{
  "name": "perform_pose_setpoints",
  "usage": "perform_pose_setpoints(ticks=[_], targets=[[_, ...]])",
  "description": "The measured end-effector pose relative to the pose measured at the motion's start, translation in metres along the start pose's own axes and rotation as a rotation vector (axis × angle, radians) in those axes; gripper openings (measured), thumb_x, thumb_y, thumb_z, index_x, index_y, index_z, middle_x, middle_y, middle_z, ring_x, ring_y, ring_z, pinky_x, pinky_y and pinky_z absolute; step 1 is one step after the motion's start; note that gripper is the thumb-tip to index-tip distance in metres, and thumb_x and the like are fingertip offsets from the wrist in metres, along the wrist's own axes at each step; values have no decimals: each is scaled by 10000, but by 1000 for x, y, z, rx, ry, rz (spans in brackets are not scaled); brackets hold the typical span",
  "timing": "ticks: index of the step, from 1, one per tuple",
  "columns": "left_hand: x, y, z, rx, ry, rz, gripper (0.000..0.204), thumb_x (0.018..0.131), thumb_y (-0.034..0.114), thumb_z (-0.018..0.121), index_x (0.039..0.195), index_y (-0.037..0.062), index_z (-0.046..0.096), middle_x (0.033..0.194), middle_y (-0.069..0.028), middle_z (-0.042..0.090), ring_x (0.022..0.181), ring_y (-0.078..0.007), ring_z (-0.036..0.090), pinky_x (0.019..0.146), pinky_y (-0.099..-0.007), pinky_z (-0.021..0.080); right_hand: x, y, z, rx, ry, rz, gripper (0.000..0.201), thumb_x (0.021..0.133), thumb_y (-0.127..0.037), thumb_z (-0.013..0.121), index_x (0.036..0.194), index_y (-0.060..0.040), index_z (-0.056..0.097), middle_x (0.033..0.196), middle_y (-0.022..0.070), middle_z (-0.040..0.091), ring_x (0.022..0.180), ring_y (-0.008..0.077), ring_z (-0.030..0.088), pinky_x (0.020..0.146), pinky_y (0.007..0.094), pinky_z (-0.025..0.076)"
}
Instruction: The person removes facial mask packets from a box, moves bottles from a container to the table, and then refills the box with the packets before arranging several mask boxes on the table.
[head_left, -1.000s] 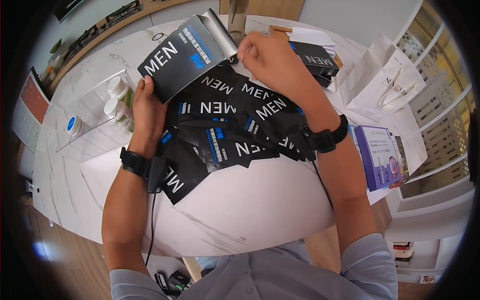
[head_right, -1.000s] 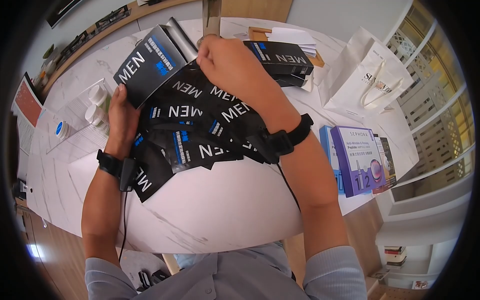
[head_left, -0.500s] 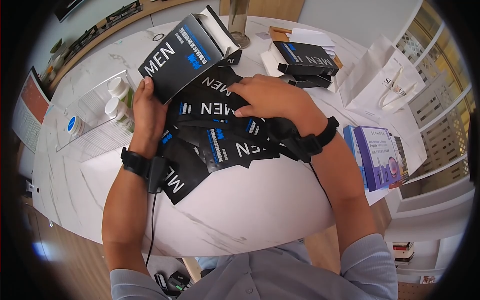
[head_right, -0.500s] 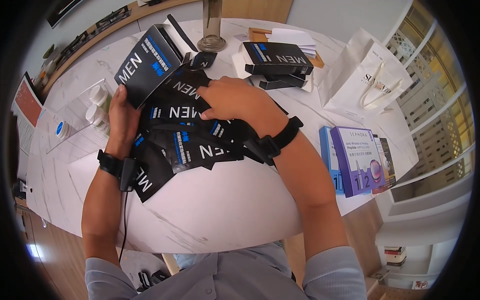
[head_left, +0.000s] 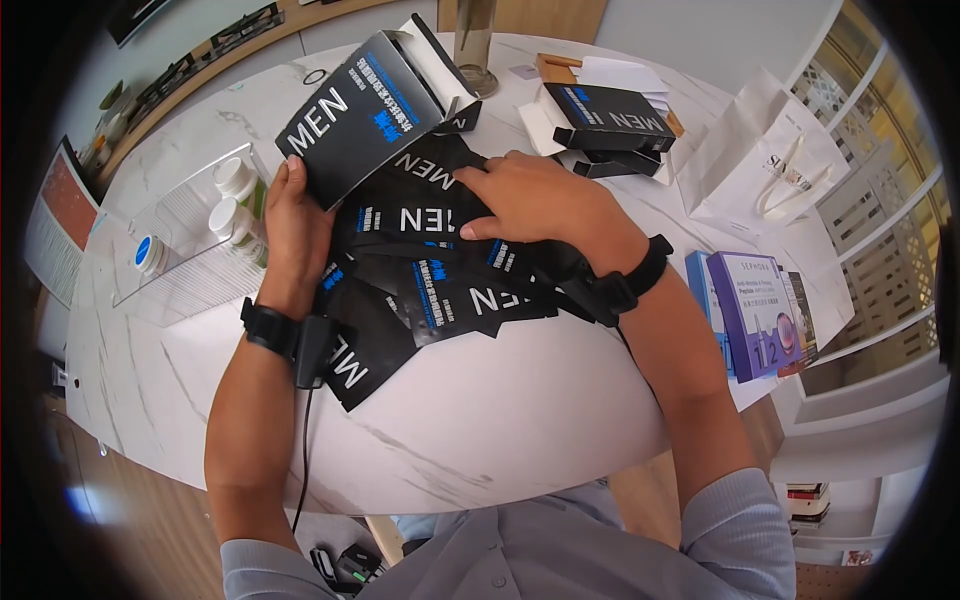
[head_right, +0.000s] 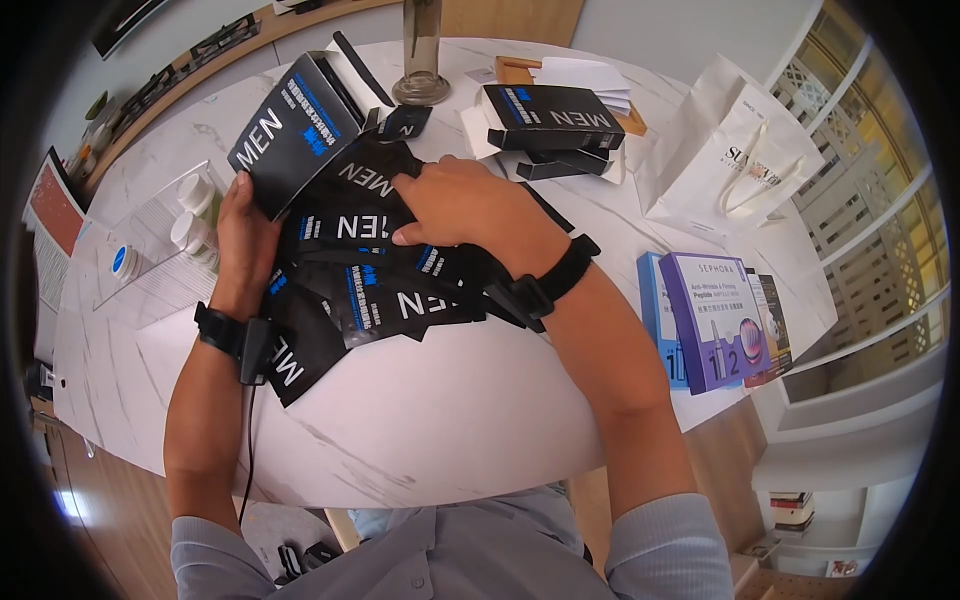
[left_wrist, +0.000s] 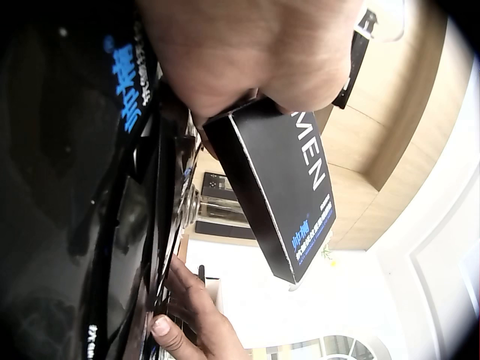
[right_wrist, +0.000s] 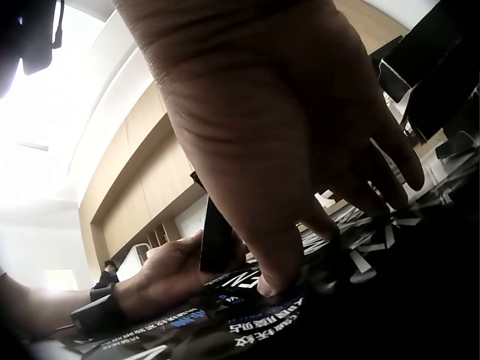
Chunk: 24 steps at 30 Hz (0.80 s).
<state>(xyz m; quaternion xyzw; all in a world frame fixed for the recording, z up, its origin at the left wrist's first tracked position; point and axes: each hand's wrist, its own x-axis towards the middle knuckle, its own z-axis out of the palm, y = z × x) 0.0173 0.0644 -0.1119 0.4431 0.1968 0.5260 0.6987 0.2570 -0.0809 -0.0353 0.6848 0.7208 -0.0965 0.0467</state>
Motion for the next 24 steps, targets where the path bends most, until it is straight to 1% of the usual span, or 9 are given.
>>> perform_pose_setpoints(ticks=[5, 8, 11, 14, 15, 18, 20, 21, 24], targets=[[0, 0, 1, 3, 16, -1, 404, 1118, 301, 418, 1410, 32, 495, 1432, -86, 567, 1331, -230, 538, 1143, -496, 389, 6, 11, 14, 89, 251, -228, 643, 856, -264, 796, 1415, -73, 544, 1132, 159, 667, 1162, 348, 619, 967, 441, 515], [0, 0, 0, 0, 7, -1, 405, 1115, 304, 428, 1408, 34, 500, 1432, -83, 568, 1331, -228, 537, 1142, -498, 389, 9, 14, 12, 152, 370, -320, 460, 870, -154, 768, 1298, -56, 629, 1014, 146, 670, 1087, 337, 640, 907, 430, 519], [-1, 1, 1, 1, 14, 4, 406, 1112, 306, 438, 1404, 32, 504, 1432, -82, 569, 1330, -227, 537, 1140, -494, 389, 1, 19, -9, 149, 278, -376, 267, 895, -89, 723, 1154, -33, 691, 965, 140, 649, 1005, 331, 644, 864, 415, 508], [-3, 2, 4, 8, 21, 3, 408, 1111, 307, 442, 1402, 28, 507, 1428, -85, 572, 1328, -227, 538, 1141, -490, 389, -8, 24, -25, 180, 536, -470, 175, 907, -91, 707, 1067, -21, 711, 967, 148, 642, 949, 341, 635, 837, 399, 492], [-4, 3, 6, 11, 24, 1, 410, 1111, 307, 442, 1402, 26, 506, 1428, -88, 573, 1329, -228, 538, 1142, -490, 387, -9, 27, -33, 168, 724, -575, 128, 953, -101, 673, 1042, -12, 698, 908, 121, 661, 796, 268, 671, 724, 355, 522], [-1, 0, -1, -7, -9, 15, 416, 1111, 310, 441, 1401, 20, 505, 1424, -96, 576, 1327, -233, 539, 1145, -489, 384, -31, 28, -57, 378, 1014, -274, 140, 1016, -113, 612, 1070, 12, 647, 836, 93, 668, 624, 169, 656, 570, 293, 507], [0, -1, -3, -19, -26, 21, 419, 1111, 312, 440, 1400, 16, 505, 1423, -101, 577, 1325, -236, 542, 1145, -488, 384, -41, 19, -68, 592, 1116, -190, 124, 1066, -124, 546, 1045, -3, 531, 753, 67, 627, 463, 105, 569, 421, 214, 427], [0, 0, -1, -19, -24, 19, 420, 1111, 312, 439, 1400, 14, 504, 1422, -103, 578, 1323, -237, 543, 1145, -488, 384, -27, 34, -69, 560, 1407, -288, 128, 1066, -117, 540, 1022, 0, 571, 736, 38, 611, 444, 74, 506, 419, 208, 387], [0, -1, 2, -20, -14, 5, 421, 1112, 310, 438, 1402, 12, 502, 1422, -106, 578, 1318, -238, 548, 1141, -485, 388, -33, 35, -66, 940, 1457, -148, 120, 1066, -108, 529, 1028, -1, 566, 727, 24, 600, 437, 69, 492, 413, 209, 381]])
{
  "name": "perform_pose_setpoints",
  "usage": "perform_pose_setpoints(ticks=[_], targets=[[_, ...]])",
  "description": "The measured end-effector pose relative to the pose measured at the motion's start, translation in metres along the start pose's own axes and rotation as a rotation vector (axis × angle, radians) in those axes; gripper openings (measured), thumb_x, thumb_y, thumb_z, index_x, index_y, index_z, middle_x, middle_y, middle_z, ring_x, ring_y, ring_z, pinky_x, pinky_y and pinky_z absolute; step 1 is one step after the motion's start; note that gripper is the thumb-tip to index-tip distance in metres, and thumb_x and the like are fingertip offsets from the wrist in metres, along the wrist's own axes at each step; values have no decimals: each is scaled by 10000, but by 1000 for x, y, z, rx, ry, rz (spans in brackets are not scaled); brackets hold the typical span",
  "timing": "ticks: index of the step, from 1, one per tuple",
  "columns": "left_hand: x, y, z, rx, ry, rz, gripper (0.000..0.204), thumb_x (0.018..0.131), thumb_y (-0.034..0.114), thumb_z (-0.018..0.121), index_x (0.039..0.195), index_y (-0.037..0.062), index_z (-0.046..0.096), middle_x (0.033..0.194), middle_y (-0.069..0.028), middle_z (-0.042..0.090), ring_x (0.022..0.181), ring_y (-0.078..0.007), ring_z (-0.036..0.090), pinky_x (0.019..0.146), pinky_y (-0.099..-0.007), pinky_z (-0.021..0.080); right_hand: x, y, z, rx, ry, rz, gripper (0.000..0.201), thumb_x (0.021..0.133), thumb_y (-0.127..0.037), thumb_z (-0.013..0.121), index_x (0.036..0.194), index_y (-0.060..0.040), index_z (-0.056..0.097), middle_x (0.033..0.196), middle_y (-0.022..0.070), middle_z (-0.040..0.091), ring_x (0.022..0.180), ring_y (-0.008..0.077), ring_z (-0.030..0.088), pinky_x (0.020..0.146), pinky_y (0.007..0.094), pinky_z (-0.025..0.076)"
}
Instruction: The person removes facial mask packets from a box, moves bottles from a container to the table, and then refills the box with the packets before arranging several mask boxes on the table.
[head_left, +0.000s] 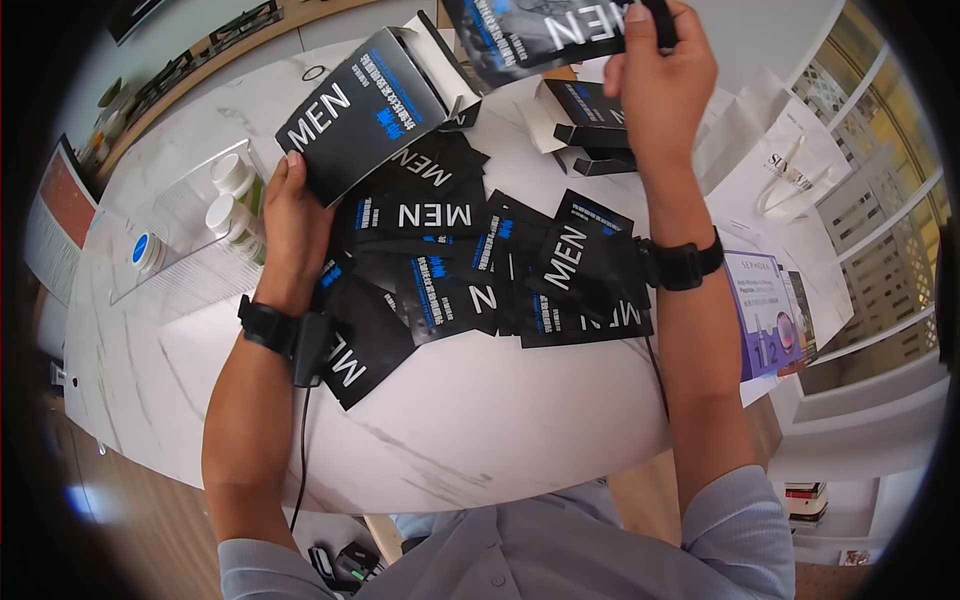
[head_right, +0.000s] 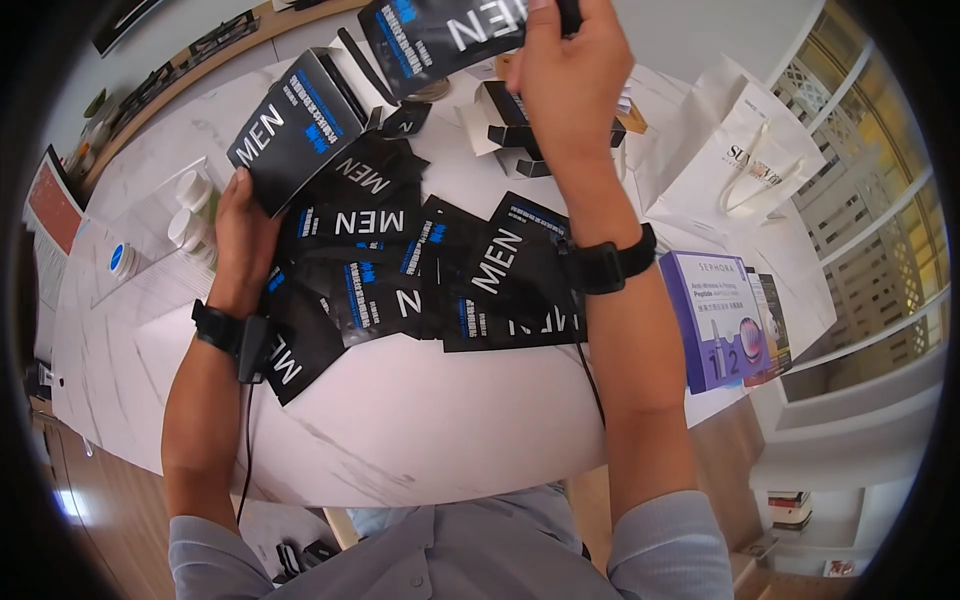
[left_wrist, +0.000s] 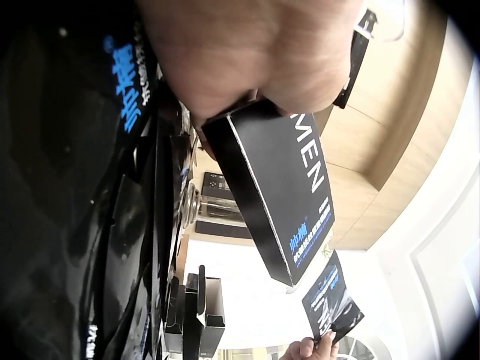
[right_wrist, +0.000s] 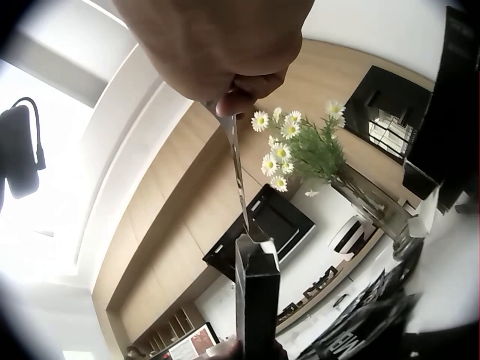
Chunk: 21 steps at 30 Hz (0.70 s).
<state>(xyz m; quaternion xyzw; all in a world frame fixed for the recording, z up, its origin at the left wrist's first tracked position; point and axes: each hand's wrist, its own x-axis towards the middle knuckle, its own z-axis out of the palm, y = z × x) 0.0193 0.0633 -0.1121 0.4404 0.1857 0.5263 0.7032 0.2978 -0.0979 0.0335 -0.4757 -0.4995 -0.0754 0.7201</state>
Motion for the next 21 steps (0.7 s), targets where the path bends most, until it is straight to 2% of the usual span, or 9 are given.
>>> perform_pose_setpoints(ticks=[1, 4, 5, 9, 13, 16, 19, 21], targets=[[0, 0, 0, 1, 7, -4, 421, 1112, 310, 438, 1403, 12, 501, 1422, -106, 578, 1317, -239, 549, 1140, -483, 390, -3, 2, 2, 6, -27, 1, 125, 1071, -114, 519, 1039, 1, 556, 717, 31, 597, 443, 78, 526, 406, 213, 396], [1, 1, -3, 20, -2, -2, 422, 1112, 310, 437, 1407, 15, 496, 1424, -103, 576, 1318, -236, 547, 1137, -488, 391, -6, 14, 13, 52, -15, 181, 121, 1075, -111, 505, 1059, 7, 529, 703, 53, 596, 467, 108, 588, 408, 221, 436], [1, 1, -3, 18, 0, 1, 422, 1112, 312, 438, 1408, 16, 495, 1426, -102, 573, 1319, -235, 545, 1136, -489, 390, -6, 17, 16, 185, -67, 208, 116, 1077, -105, 493, 1087, 10, 495, 732, 84, 612, 510, 146, 643, 422, 234, 478], [0, 1, -1, 15, 4, -1, 420, 1113, 315, 439, 1411, 25, 494, 1435, -95, 565, 1327, -231, 537, 1136, -494, 387, -16, 24, 25, 261, -113, 178, 97, 1076, -78, 470, 1130, 3, 463, 826, 109, 623, 553, 170, 666, 464, 250, 515], [0, 1, -3, 19, 2, 5, 416, 1115, 314, 431, 1414, 32, 493, 1442, -87, 558, 1333, -228, 531, 1137, -494, 384, -23, 20, 29, 185, -146, 180, 117, 1070, -51, 452, 1170, 9, 461, 809, 96, 615, 579, 165, 677, 486, 249, 524], [0, 1, -2, 18, 17, 5, 414, 1119, 312, 421, 1416, 33, 491, 1442, -85, 559, 1334, -227, 530, 1138, -496, 381, -24, 19, 30, 174, -177, 232, 99, 1057, -43, 479, 1139, 6, 504, 759, 68, 603, 556, 134, 644, 472, 249, 493], [0, 1, -1, 15, 32, 3, 414, 1121, 310, 413, 1418, 34, 490, 1445, -87, 558, 1336, -228, 529, 1141, -500, 380, -22, 31, 25, 142, -196, 162, 174, 1052, -134, 567, 1120, 26, 579, 800, 72, 657, 540, 101, 615, 483, 238, 467], [-1, 2, -1, 22, 27, 1, 414, 1121, 310, 412, 1417, 31, 491, 1444, -90, 561, 1336, -230, 532, 1141, -497, 381, -19, 37, 22, 159, -239, 188, 181, 1052, -131, 565, 1136, 29, 548, 817, 86, 663, 549, 112, 619, 490, 230, 464]])
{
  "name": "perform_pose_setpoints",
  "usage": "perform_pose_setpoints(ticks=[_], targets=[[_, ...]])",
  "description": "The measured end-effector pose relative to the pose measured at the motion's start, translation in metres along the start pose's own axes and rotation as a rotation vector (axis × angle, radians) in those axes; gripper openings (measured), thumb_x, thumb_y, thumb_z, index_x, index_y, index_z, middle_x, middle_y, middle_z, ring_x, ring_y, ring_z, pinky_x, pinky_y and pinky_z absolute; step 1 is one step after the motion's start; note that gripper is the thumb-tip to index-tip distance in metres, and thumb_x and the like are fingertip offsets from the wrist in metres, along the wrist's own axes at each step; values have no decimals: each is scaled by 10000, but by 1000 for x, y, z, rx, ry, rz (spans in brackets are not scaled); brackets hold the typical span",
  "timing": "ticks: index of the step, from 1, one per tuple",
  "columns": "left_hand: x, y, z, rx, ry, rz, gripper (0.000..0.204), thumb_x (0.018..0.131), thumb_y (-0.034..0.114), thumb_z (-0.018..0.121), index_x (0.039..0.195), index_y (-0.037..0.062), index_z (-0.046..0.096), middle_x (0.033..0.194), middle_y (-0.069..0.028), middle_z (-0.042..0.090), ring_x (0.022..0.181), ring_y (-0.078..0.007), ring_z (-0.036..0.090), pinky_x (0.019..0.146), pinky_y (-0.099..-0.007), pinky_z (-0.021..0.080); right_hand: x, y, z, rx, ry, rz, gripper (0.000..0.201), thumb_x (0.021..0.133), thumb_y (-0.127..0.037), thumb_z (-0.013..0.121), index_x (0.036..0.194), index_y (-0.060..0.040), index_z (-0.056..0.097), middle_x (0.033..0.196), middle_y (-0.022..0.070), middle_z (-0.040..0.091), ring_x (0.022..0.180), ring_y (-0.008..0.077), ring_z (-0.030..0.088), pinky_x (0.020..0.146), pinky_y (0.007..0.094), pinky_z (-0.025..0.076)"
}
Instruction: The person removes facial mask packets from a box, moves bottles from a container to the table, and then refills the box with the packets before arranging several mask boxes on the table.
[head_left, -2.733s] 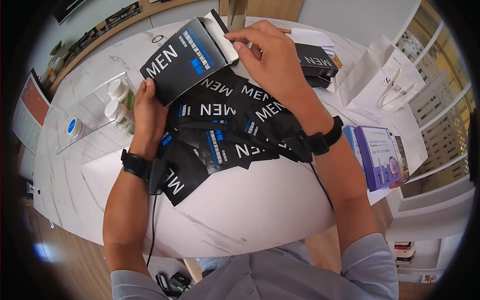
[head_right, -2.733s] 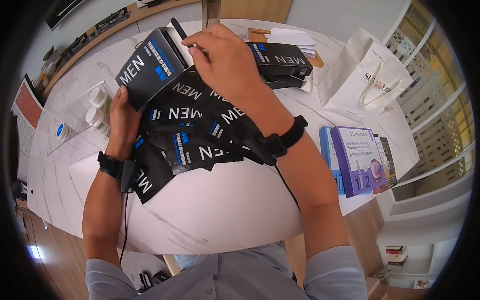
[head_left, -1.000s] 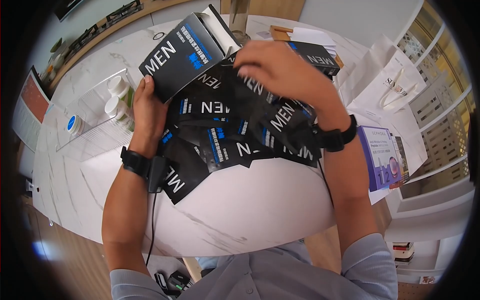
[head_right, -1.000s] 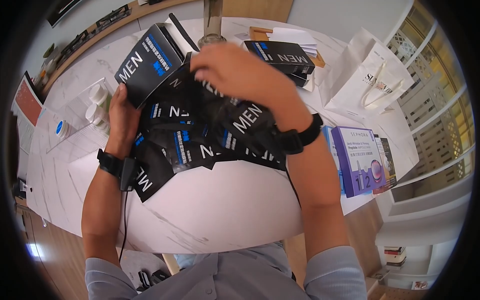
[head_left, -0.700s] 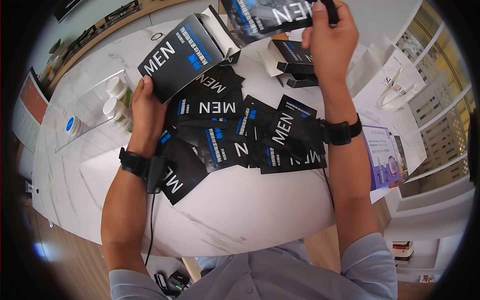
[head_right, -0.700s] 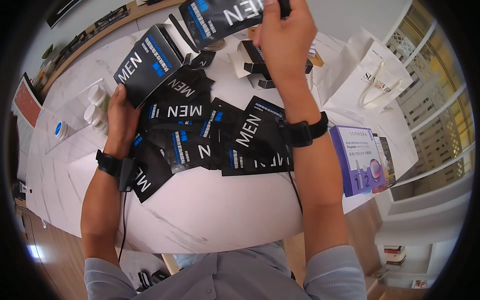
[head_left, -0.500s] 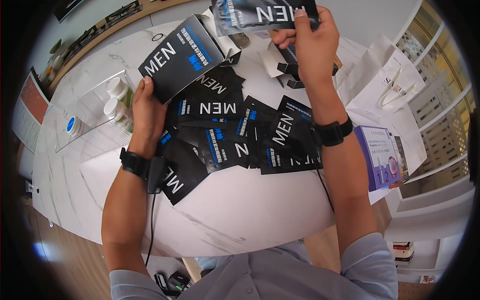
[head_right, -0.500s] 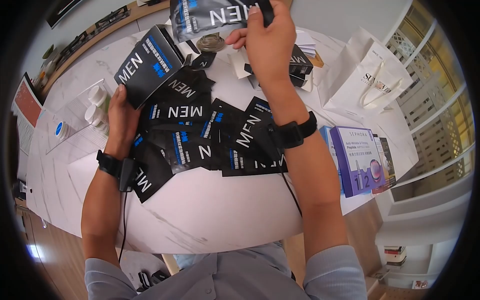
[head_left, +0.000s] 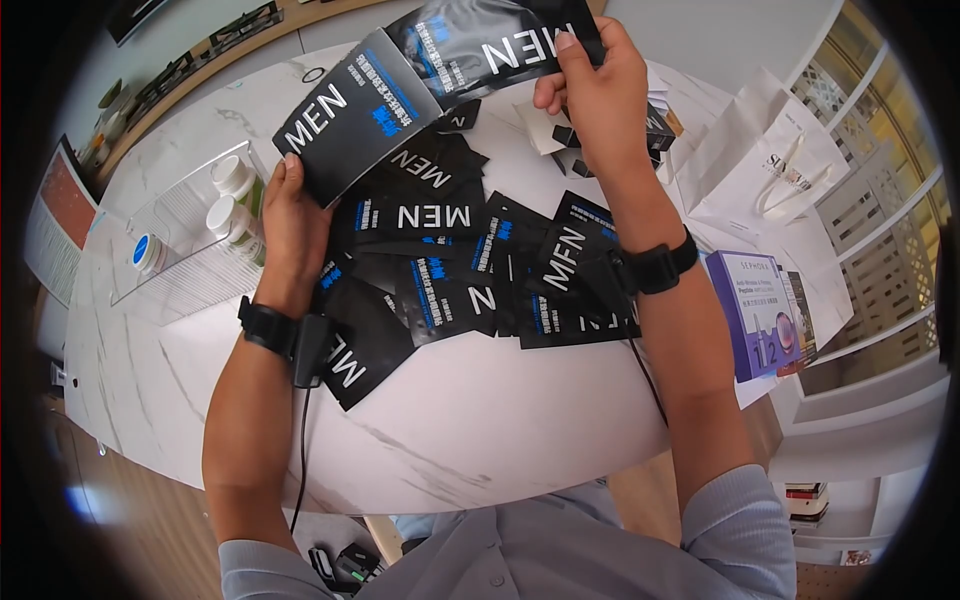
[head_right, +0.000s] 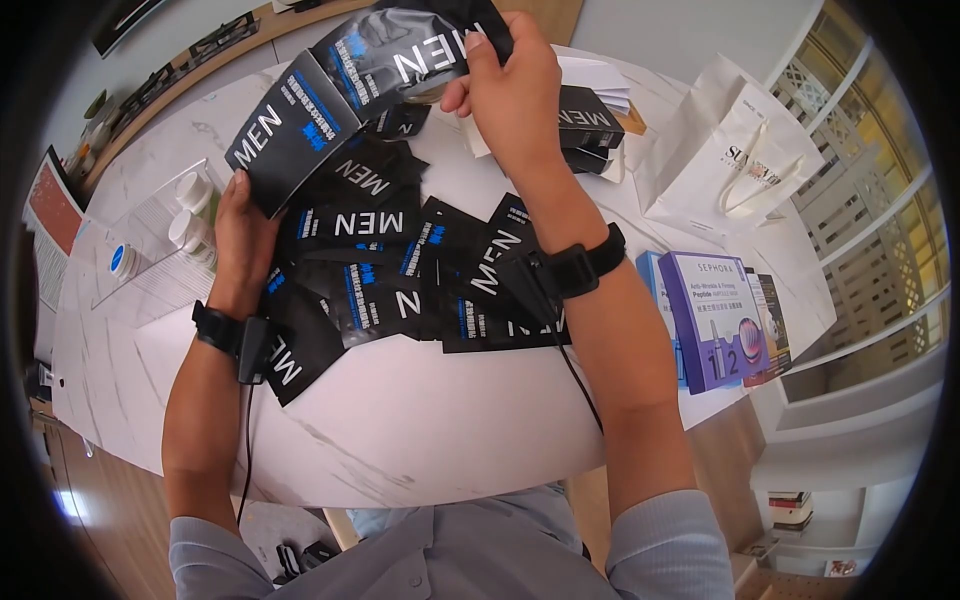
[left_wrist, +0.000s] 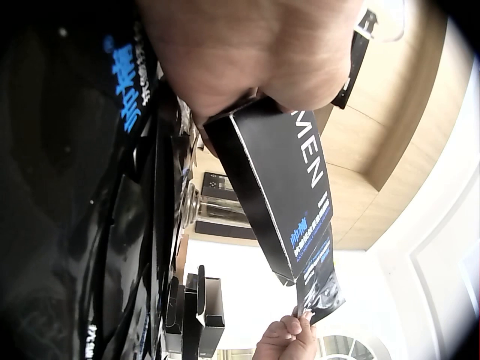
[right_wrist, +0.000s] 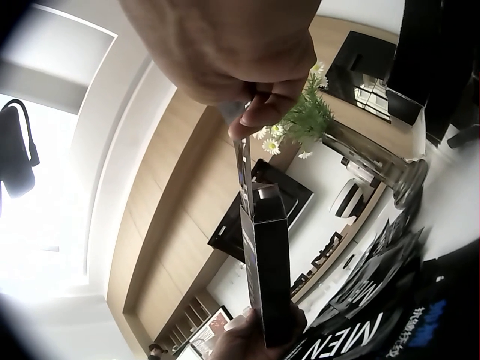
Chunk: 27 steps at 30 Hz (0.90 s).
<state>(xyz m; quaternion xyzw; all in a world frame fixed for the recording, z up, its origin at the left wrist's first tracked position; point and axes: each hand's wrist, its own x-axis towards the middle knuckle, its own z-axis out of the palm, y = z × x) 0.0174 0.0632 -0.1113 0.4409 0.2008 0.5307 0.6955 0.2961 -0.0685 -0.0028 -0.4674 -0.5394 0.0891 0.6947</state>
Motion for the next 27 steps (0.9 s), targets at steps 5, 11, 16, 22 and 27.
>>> perform_pose_setpoints(ticks=[5, 11, 16, 22, 27], targets=[[-1, 0, 1, 0, 6, 2, 420, 1120, 315, 417, 1410, 23, 495, 1438, -94, 570, 1332, -232, 539, 1143, -484, 386, -1, -6, -1, -52, -5, 65, 162, 1047, -115, 564, 1132, 22, 545, 778, 73, 654, 545, 104, 607, 494, 227, 458], [2, -1, -3, 2, -3, 0, 428, 1116, 327, 427, 1408, 22, 497, 1432, -92, 574, 1329, -228, 542, 1144, -479, 387, 2, -3, -7, -106, 10, 77, 172, 1049, -129, 561, 1151, 9, 554, 670, 42, 619, 526, 83, 583, 485, 222, 442], [1, -1, -1, -4, 5, 2, 425, 1114, 329, 432, 1404, 25, 501, 1424, -85, 580, 1323, -221, 546, 1136, -478, 392, 0, -2, -6, -92, -33, 123, 174, 1046, -130, 568, 1157, 3, 555, 681, 41, 622, 527, 75, 578, 472, 220, 426], [2, -1, -4, 5, -6, 2, 415, 1112, 329, 441, 1399, 37, 510, 1420, -78, 582, 1315, -211, 550, 1130, -473, 399, 2, 2, -10, -128, 54, 130, 189, 1045, -131, 577, 1169, 8, 548, 731, 37, 628, 527, 73, 571, 459, 218, 405], [0, 0, -1, 22, -20, 0, 409, 1110, 324, 448, 1397, 40, 514, 1410, -72, 584, 1309, -208, 550, 1127, -472, 401, 4, 5, -10, -103, 34, 93, 194, 1036, -123, 566, 1162, 24, 562, 742, 54, 644, 521, 92, 606, 461, 240, 449]])
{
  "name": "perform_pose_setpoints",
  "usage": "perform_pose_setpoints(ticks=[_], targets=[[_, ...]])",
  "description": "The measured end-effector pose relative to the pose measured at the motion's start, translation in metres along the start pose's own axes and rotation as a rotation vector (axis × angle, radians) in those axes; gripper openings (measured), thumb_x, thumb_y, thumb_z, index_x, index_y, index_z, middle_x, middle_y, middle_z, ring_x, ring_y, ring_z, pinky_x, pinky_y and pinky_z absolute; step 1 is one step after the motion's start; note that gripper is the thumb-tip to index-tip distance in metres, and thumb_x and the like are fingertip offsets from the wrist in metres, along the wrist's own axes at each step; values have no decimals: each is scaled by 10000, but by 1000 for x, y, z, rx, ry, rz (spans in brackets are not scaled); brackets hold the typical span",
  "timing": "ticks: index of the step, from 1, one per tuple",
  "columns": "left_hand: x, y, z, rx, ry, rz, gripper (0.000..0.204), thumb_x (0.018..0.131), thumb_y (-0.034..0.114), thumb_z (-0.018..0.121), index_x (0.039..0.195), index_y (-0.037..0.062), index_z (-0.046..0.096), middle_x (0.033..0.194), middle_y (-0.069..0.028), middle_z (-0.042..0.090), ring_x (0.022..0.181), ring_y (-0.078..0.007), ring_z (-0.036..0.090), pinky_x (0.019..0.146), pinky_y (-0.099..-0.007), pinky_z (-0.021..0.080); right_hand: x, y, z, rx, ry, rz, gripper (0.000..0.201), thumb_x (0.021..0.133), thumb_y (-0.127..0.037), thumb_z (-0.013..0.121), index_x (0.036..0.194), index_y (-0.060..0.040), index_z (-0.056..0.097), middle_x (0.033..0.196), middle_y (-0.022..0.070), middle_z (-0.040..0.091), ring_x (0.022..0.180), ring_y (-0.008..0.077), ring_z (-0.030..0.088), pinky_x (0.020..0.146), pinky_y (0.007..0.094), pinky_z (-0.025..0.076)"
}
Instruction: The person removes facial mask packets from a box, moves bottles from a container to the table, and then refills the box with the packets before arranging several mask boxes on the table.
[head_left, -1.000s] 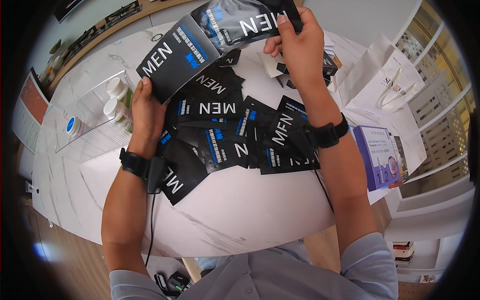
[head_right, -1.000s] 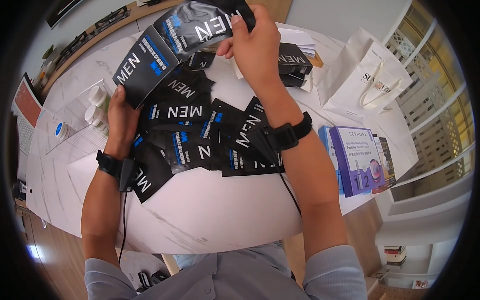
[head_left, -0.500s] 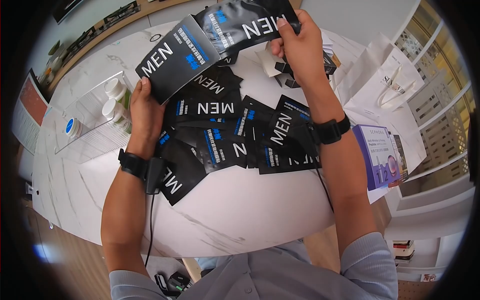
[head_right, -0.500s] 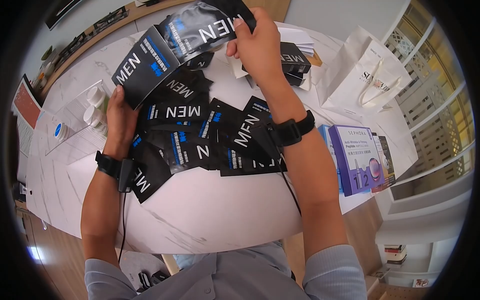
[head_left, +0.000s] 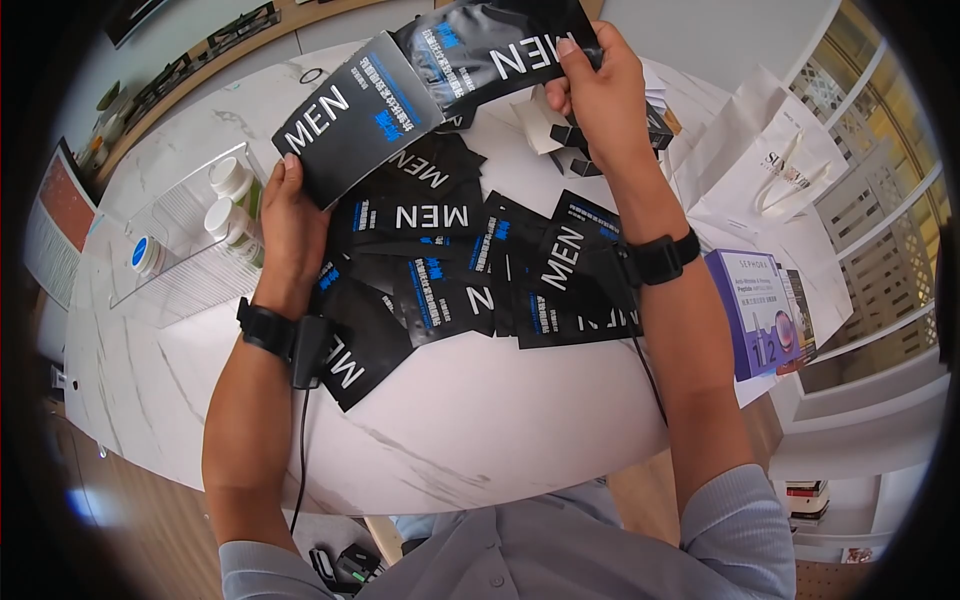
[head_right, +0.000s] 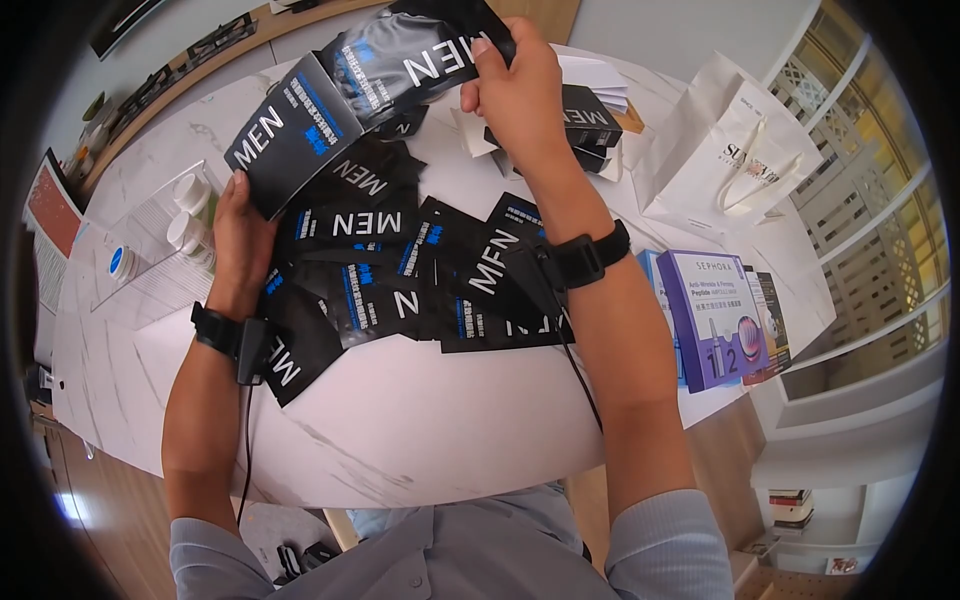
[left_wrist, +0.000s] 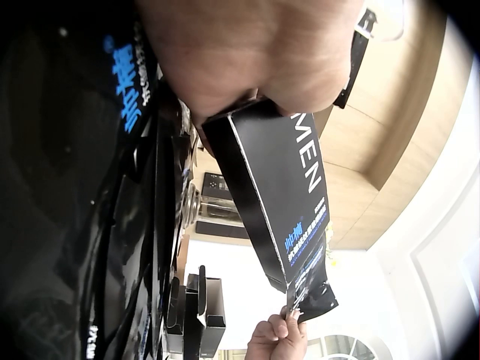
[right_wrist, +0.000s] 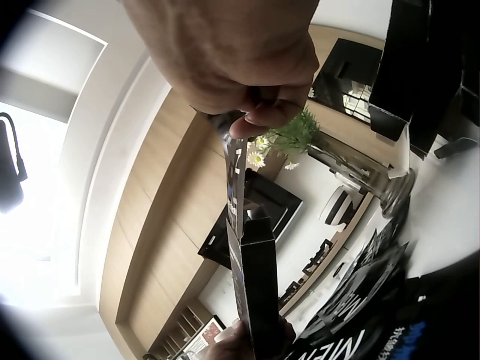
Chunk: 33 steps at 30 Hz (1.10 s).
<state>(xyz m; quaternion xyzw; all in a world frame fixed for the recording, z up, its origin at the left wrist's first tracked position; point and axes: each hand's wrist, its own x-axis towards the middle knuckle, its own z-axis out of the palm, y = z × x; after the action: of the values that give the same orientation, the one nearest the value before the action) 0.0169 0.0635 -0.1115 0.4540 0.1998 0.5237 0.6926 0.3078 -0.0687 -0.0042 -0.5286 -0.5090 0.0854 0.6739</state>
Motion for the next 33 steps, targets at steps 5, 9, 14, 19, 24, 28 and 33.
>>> perform_pose_setpoints(ticks=[5, 9, 14, 19, 24, 28, 33], targets=[[1, -1, -1, 6, 3, 2, 415, 1111, 327, 445, 1398, 34, 509, 1415, -75, 577, 1312, -213, 545, 1128, -477, 400, 1, 0, -2, -38, 18, -44, 191, 1047, -111, 569, 1186, 19, 558, 733, 37, 620, 531, 71, 541, 479, 225, 403], [2, -2, -3, 6, -16, 6, 429, 1113, 331, 438, 1409, 28, 497, 1428, -82, 567, 1323, -221, 538, 1128, -486, 399, 2, 0, -4, -18, 20, -58, 178, 1045, -110, 568, 1169, 17, 566, 726, 35, 623, 521, 68, 528, 481, 226, 401], [2, -1, -2, 10, -17, 8, 436, 1114, 333, 433, 1416, 24, 492, 1437, -88, 562, 1331, -227, 533, 1127, -491, 401, 3, -1, -8, -114, 16, -67, 168, 1047, -117, 561, 1155, 11, 571, 727, 25, 634, 515, 56, 539, 478, 222, 403], [2, -1, -1, 14, -14, 2, 431, 1114, 332, 434, 1411, 27, 498, 1428, -83, 571, 1323, -222, 539, 1126, -477, 405, 5, 0, -10, -123, -20, -92, 170, 1052, -126, 555, 1160, 3, 569, 733, 20, 639, 523, 51, 562, 474, 217, 408], [1, -2, -1, 10, -16, 7, 425, 1112, 334, 439, 1405, 34, 504, 1415, -80, 579, 1314, -216, 545, 1122, -470, 409, 4, -1, -9, -82, -13, -98, 171, 1054, -131, 555, 1161, 2, 568, 745, 15, 637, 527, 50, 564, 473, 213, 412], [2, -2, -2, 9, -30, 13, 420, 1112, 335, 441, 1398, 35, 508, 1410, -78, 580, 1309, -215, 547, 1121, -473, 408, 5, 0, -10, -100, -23, -107, 171, 1054, -130, 554, 1160, 3, 570, 758, 13, 637, 527, 51, 568, 469, 209, 414], [0, -1, -1, 19, -24, 12, 422, 1110, 340, 444, 1395, 34, 508, 1409, -77, 579, 1308, -216, 546, 1124, -480, 402, 3, -4, -8, -146, 4, -114, 175, 1053, -133, 556, 1165, 2, 574, 754, 16, 638, 522, 52, 578, 455, 203, 409]])
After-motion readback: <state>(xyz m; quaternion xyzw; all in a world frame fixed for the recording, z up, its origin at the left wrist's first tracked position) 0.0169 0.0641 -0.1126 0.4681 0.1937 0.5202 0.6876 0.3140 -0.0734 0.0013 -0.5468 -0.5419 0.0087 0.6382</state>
